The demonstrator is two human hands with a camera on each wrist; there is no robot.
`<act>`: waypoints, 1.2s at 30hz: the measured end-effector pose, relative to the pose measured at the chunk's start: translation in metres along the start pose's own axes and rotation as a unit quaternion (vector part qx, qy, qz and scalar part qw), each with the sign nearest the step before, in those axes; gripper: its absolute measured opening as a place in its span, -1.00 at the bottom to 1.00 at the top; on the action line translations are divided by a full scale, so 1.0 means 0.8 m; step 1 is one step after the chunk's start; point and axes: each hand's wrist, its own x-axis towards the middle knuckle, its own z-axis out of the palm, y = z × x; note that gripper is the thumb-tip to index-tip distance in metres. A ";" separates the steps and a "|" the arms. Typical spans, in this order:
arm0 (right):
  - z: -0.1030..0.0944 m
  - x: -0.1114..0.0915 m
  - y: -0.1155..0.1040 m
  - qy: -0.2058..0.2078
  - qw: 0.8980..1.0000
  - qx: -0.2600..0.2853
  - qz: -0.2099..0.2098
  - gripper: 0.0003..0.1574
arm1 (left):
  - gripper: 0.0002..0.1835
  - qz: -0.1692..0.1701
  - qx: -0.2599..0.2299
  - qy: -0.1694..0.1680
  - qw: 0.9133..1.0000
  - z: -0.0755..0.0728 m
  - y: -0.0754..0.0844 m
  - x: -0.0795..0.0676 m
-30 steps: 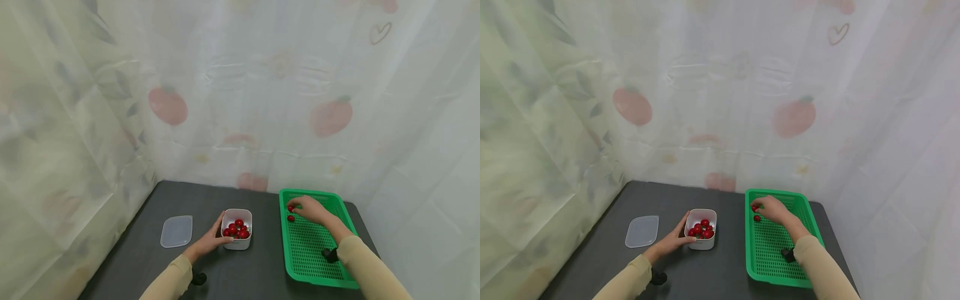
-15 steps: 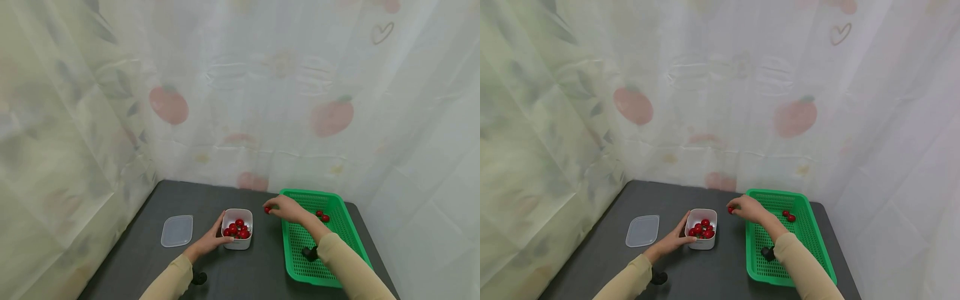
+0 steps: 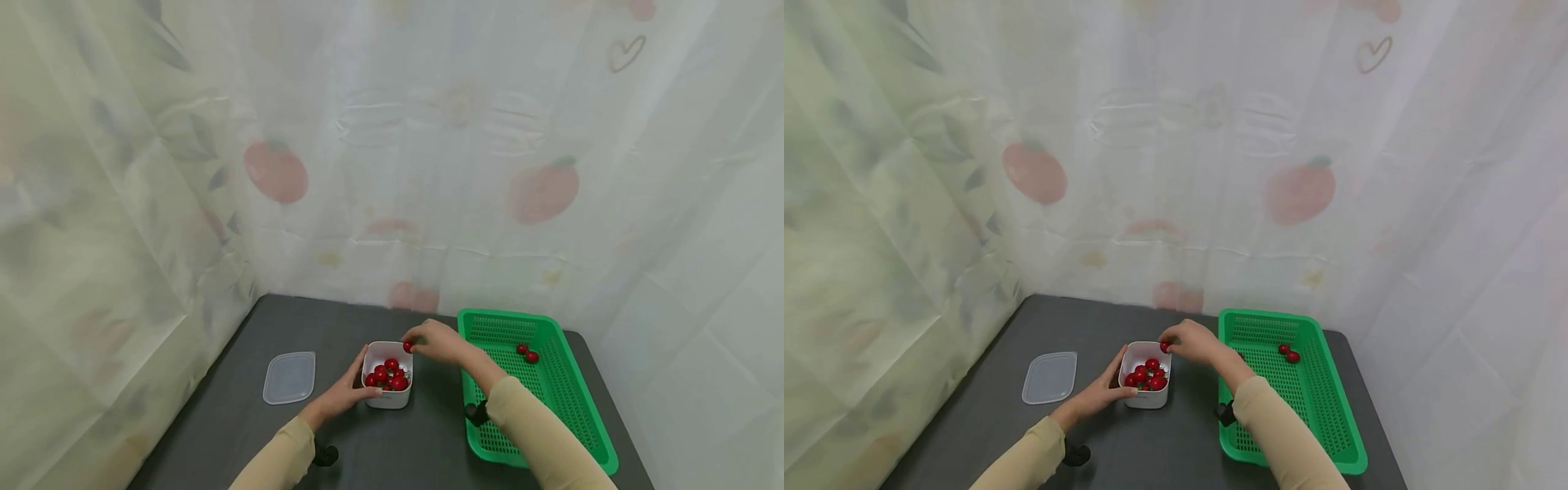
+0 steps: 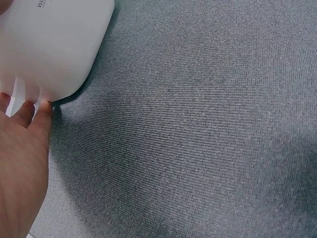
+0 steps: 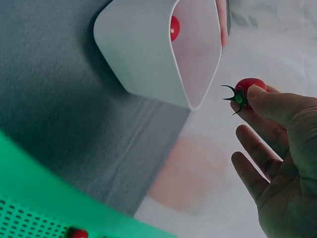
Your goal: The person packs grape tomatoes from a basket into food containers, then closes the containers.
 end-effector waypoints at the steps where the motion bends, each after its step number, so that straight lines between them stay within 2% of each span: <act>1: 0.002 0.003 -0.001 0.001 1.000 -0.004 -0.001 -0.71 | 0.11 0.000 0.000 -0.001 1.000 0.000 0.000 0.000; 11: 0.020 0.019 -0.003 -0.007 1.000 -0.022 0.011 -0.72 | 0.08 -0.006 -0.008 -0.011 1.000 0.000 0.000 -0.001; 19: 0.028 0.025 -0.003 -0.013 0.999 -0.016 0.025 -0.71 | 0.09 -0.006 0.005 -0.010 1.000 -0.001 0.000 -0.001; 24: 0.036 0.029 -0.003 -0.020 0.999 -0.031 0.034 -0.74 | 0.07 -0.009 0.008 -0.012 1.000 -0.001 0.000 -0.002; 36: 0.045 0.036 -0.012 -0.024 0.998 -0.050 0.034 -0.76 | 0.08 -0.005 0.012 -0.008 1.000 -0.001 0.000 -0.003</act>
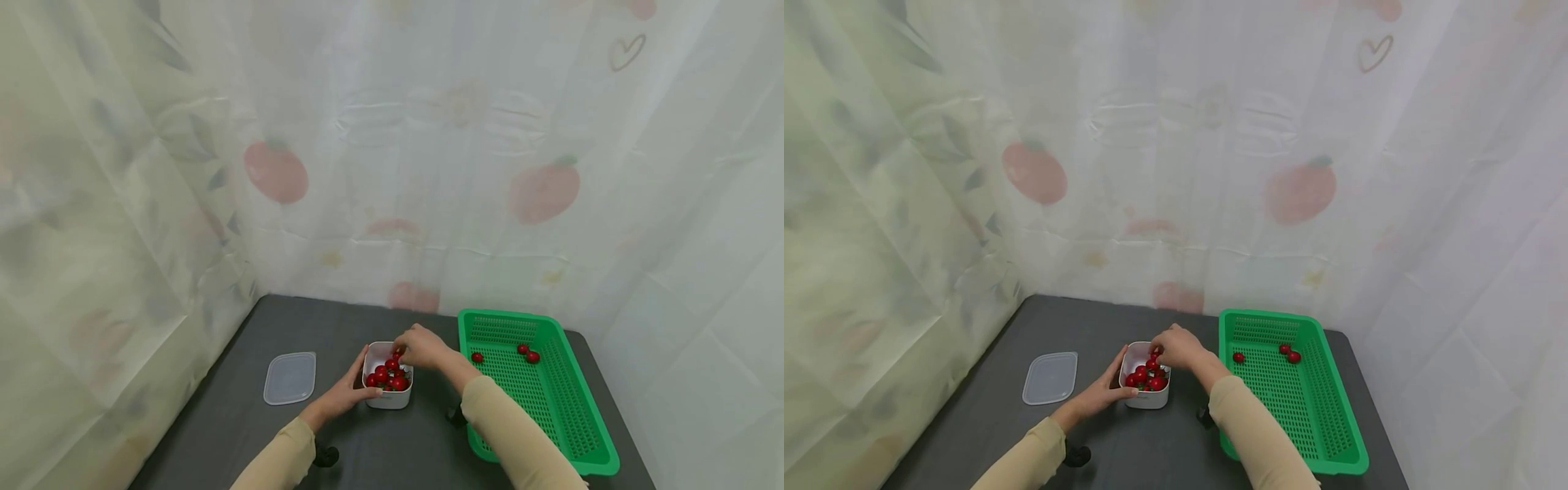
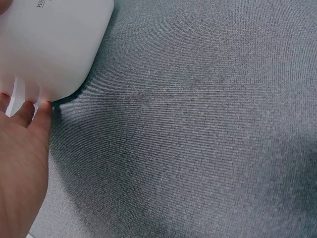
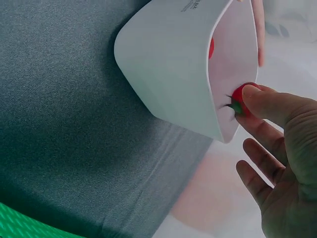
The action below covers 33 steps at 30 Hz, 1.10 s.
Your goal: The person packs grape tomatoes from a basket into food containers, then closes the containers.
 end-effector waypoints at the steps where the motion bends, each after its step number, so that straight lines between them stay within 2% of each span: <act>1: 0.000 0.000 0.000 0.000 1.000 -0.002 -0.001 -0.76 | 0.09 0.000 0.001 0.000 1.000 0.000 0.000 0.000; 8: 0.001 -0.005 0.003 -0.002 1.000 -0.006 0.004 -0.75 | 0.09 0.004 0.004 0.000 1.000 0.001 0.000 0.003; 15: -0.018 -0.020 0.010 0.006 1.000 0.003 0.003 -0.69 | 0.10 -0.001 -0.001 0.000 1.000 0.004 -0.002 0.005; 21: -0.051 -0.039 0.033 0.034 0.999 0.007 -0.010 -0.66 | 0.11 0.010 -0.008 0.002 1.000 0.004 -0.001 0.008; 28: -0.085 -0.070 0.066 0.062 0.997 0.036 0.034 -0.65 | 0.15 0.010 -0.001 0.004 1.000 0.000 0.001 0.007; 33: -0.093 -0.090 0.090 0.076 0.995 0.038 0.048 -0.65 | 0.14 0.011 -0.005 0.002 1.000 -0.002 0.000 0.007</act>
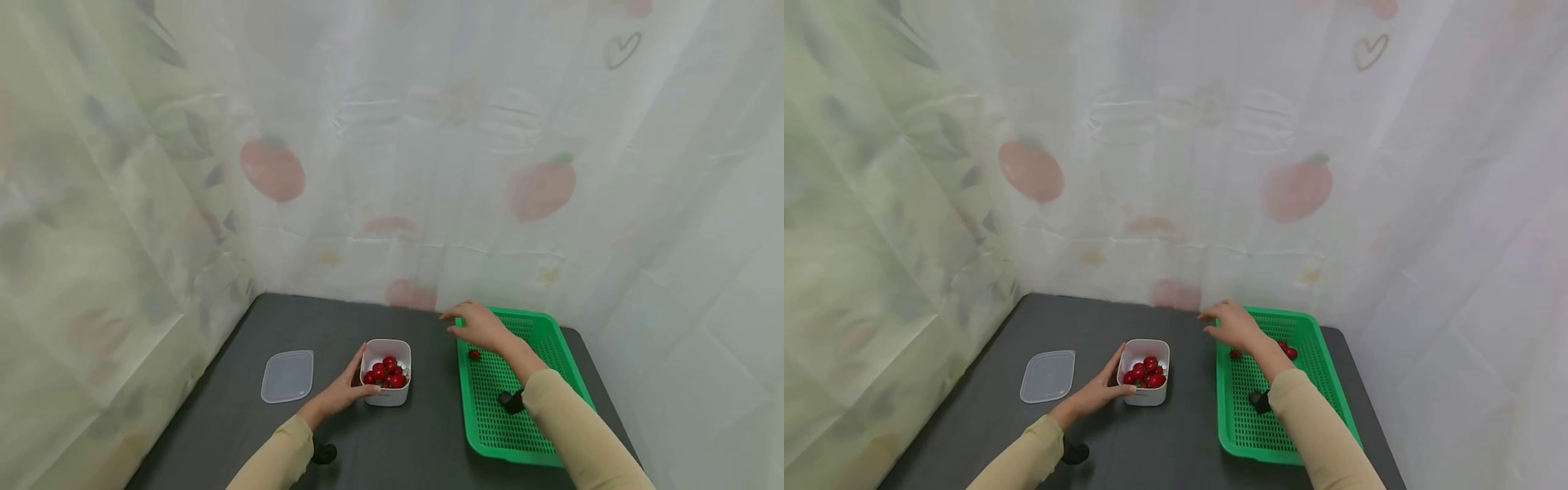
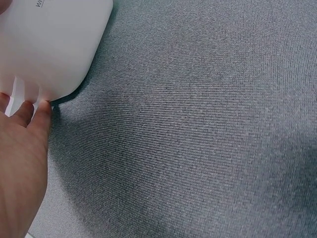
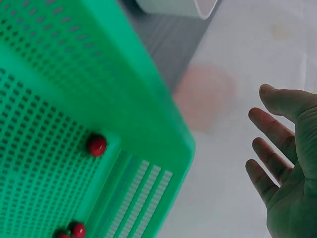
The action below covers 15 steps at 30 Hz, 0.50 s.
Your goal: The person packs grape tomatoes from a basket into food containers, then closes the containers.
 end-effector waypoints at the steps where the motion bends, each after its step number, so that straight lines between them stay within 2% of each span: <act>1: -0.002 -0.003 0.005 0.000 1.000 0.001 0.002 -0.65 | 0.14 -0.001 -0.001 0.001 1.000 0.000 0.000 0.000; 8: -0.008 -0.021 0.032 0.001 1.000 0.014 0.018 -0.63 | 0.15 0.001 -0.001 0.004 1.000 0.001 0.000 -0.001; 15: 0.000 -0.032 0.054 -0.010 0.999 0.009 0.043 -0.62 | 0.15 -0.002 -0.008 0.002 1.000 0.001 -0.002 -0.002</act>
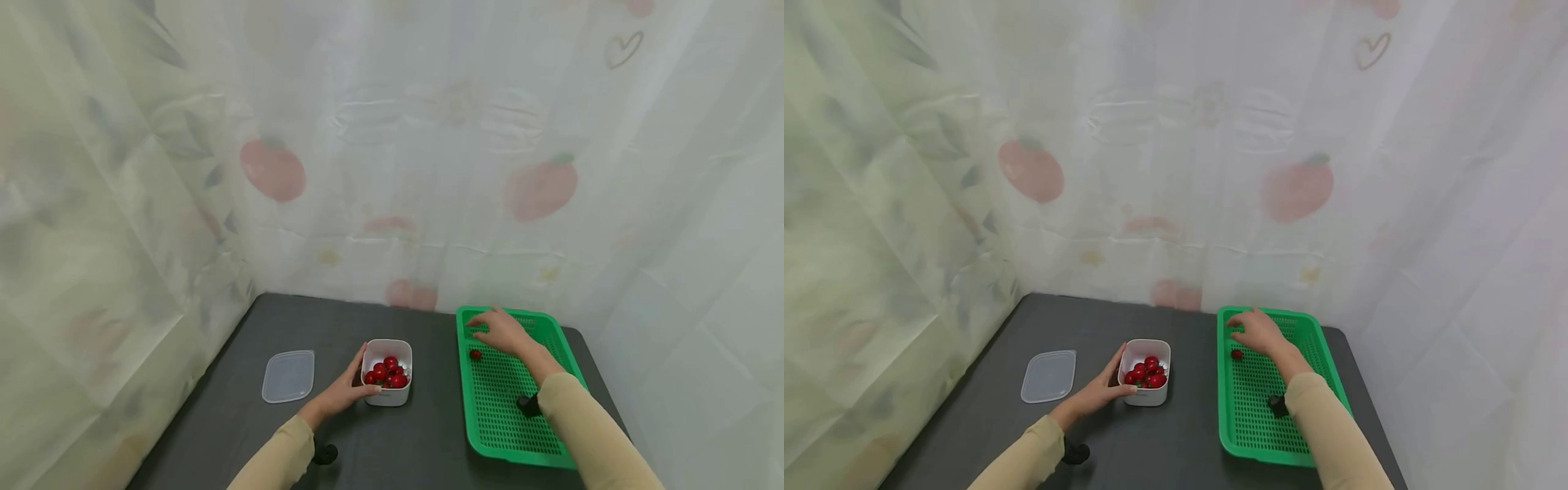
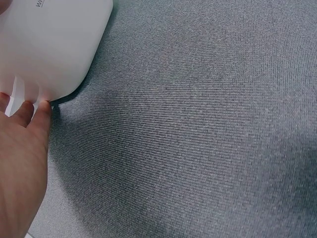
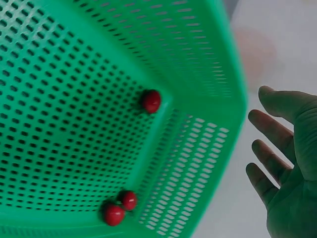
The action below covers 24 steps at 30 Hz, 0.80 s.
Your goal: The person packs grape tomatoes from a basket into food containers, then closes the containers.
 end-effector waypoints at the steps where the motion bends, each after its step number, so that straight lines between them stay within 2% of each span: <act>1: 0.002 -0.001 0.003 -0.004 1.000 -0.002 0.004 -0.62 | 0.15 0.000 0.001 0.001 1.000 0.000 0.000 0.000; 11: 0.026 -0.003 0.022 -0.032 0.999 0.003 0.034 -0.57 | 0.10 0.001 0.003 0.002 1.000 0.003 0.003 -0.008; 16: 0.039 -0.005 0.025 -0.064 0.996 0.006 0.060 -0.55 | 0.09 0.002 0.004 -0.003 1.000 0.002 0.003 -0.011; 24: 0.057 -0.007 0.032 -0.090 0.993 -0.019 0.073 -0.56 | 0.11 -0.001 0.009 0.000 1.000 0.006 0.005 -0.011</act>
